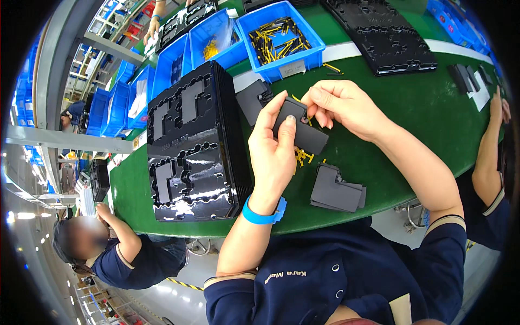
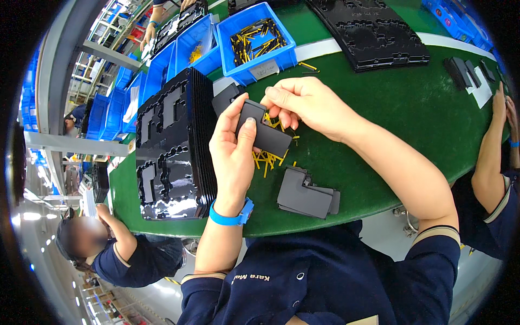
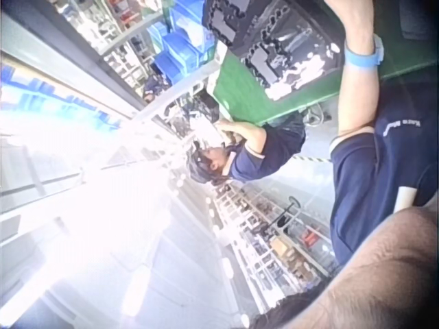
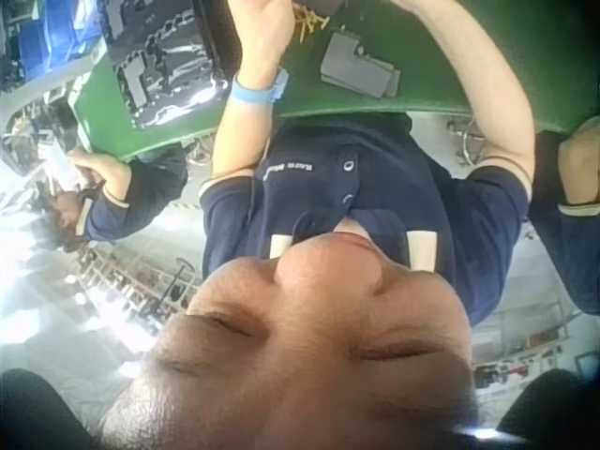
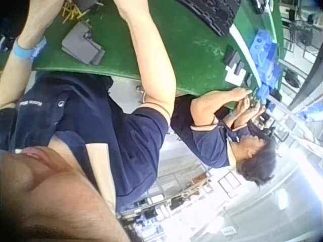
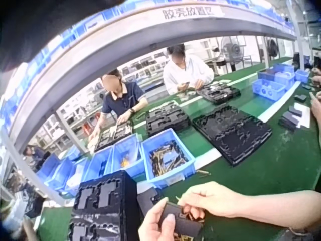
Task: Assembling small yellow components into black plastic housings on a production line.
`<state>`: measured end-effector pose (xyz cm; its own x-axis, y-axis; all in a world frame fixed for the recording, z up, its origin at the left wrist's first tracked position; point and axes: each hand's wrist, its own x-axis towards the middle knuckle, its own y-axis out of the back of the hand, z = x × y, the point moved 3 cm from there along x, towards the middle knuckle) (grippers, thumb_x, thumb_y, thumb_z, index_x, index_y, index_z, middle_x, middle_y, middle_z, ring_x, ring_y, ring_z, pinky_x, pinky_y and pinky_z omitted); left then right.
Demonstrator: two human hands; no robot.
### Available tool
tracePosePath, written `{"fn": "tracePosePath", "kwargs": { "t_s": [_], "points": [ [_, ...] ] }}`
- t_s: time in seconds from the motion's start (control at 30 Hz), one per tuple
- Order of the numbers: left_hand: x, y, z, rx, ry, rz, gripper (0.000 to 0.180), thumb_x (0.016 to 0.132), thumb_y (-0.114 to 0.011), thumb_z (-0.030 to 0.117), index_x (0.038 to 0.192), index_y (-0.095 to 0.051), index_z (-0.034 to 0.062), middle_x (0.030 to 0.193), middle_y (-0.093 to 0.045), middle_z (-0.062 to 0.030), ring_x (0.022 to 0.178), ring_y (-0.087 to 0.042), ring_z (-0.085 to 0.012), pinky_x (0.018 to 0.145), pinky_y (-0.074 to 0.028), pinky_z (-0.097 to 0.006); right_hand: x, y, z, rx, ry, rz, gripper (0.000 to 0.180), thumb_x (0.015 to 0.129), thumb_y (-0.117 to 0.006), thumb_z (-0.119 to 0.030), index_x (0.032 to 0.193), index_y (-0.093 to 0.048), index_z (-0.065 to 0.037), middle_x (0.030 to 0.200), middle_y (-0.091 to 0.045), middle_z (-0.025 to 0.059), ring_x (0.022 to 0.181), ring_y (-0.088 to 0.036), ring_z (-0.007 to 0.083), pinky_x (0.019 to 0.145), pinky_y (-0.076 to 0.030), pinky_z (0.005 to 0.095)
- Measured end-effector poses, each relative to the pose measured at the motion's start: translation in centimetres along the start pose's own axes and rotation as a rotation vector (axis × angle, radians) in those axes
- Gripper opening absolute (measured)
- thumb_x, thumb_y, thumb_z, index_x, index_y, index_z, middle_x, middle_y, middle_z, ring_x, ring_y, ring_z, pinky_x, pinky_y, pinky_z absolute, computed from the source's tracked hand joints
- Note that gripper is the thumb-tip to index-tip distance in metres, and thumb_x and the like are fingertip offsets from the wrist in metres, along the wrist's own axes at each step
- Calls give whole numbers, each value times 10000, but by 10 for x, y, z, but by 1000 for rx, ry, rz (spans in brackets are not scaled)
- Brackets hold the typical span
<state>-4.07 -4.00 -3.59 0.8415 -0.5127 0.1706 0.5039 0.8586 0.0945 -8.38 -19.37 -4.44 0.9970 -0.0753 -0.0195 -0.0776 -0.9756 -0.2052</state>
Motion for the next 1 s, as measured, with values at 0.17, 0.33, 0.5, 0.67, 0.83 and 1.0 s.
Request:
{"fn": "tracePosePath", "kwargs": {
  "t_s": [0.17, 0.33, 0.5, 0.67, 0.83, 1.0],
  "points": [
    [0, -1, 0, -84, 40, -13, 364, 898, -499, -34, 1260, -476, -7, 1116, -584, -103, 1000, -547, -116, 863, -442, -243, -1, 4, 0, -65, 7, -30, 247, 908, -584, -266, 887, -609, -21, 769, -593, 15, 617, -517, 61, 540, -418, 202],
    [-1, 0, 0, -128, 6, -51, 353, 895, -494, -48, 1245, -460, -11, 1105, -579, -101, 985, -540, -103, 854, -439, -230, -2, 0, -3, -50, 13, 0, 225, 891, -614, -236, 859, -607, -13, 707, -570, 1, 599, -517, 58, 538, -418, 201],
    [-6, -2, 6, 209, -197, -21, 323, 862, -551, -32, 1184, -546, -4, 1025, -633, -133, 956, -609, -169, 839, -471, -280, -4, 1, 1, -58, -14, -6, 223, 888, -620, -247, 824, -586, -37, 705, -562, -15, 591, -508, 51, 528, -407, 194],
    [-8, -3, 16, 248, -222, -56, 411, 850, -548, -63, 1253, -497, -1, 1142, -596, -105, 1026, -561, -144, 893, -437, -258, -12, -5, -12, -191, 44, 30, 149, 877, -624, -174, 826, -585, -40, 727, -559, -16, 613, -517, 50, 542, -417, 194],
    [-9, 1, 19, 27, -101, -95, 374, 878, -506, -42, 1249, -495, 4, 1068, -603, -86, 931, -579, -120, 823, -461, -249, -15, -2, -19, -216, 202, -68, 123, 832, -638, -89, 915, -621, 0, 774, -607, 23, 718, -571, 85, 625, -473, 236],
    [-14, 7, 35, -95, 141, -235, 388, 876, -519, 11, 1263, -504, 39, 1085, -604, -36, 905, -544, -65, 715, -445, -185, -24, -4, -32, -682, 766, 35, 127, 784, -661, -50, 893, -634, 11, 817, -599, 80, 770, -569, 155, 669, -456, 276]
  ]
}}
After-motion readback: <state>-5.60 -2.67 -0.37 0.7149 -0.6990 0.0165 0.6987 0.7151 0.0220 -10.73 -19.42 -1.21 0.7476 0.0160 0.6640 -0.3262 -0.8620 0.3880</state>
